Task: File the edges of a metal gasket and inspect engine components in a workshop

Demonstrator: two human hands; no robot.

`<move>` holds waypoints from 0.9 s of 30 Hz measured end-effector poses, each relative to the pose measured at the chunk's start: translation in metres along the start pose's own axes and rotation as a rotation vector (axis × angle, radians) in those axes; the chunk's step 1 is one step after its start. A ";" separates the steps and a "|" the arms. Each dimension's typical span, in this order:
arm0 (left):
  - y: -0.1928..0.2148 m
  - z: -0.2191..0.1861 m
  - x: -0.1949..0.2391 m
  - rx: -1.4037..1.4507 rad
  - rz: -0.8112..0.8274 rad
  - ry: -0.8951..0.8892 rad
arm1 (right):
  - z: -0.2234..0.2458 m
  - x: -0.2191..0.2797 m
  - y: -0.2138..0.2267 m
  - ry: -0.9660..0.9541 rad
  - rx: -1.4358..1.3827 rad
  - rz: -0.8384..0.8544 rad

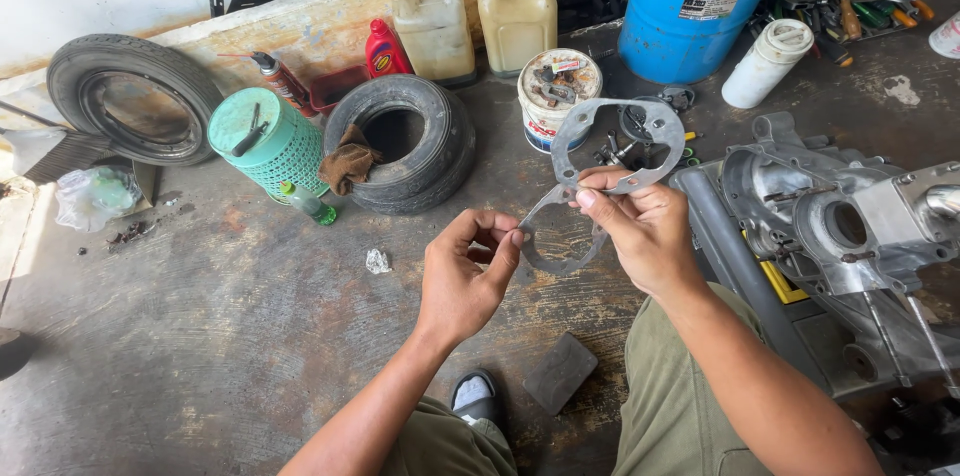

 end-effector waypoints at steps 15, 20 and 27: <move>0.013 -0.034 -0.003 -0.428 -0.204 -0.544 | 0.015 -0.003 -0.008 0.129 -0.187 -0.031; 0.012 -0.039 0.000 -0.556 -0.289 -0.705 | 0.003 -0.005 0.013 0.139 -0.296 0.028; 0.011 -0.041 0.001 -0.560 -0.332 -0.737 | -0.001 0.000 0.012 0.126 -0.262 0.062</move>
Point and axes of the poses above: each hand's wrist, its own x-axis away from the middle knuckle, its own y-axis out of the back of the hand, z = x × y, the point moved 2 cm from there along -x, towards the middle knuckle, and after that the axes turned 12 degrees about -x, right-handed, at the moved point
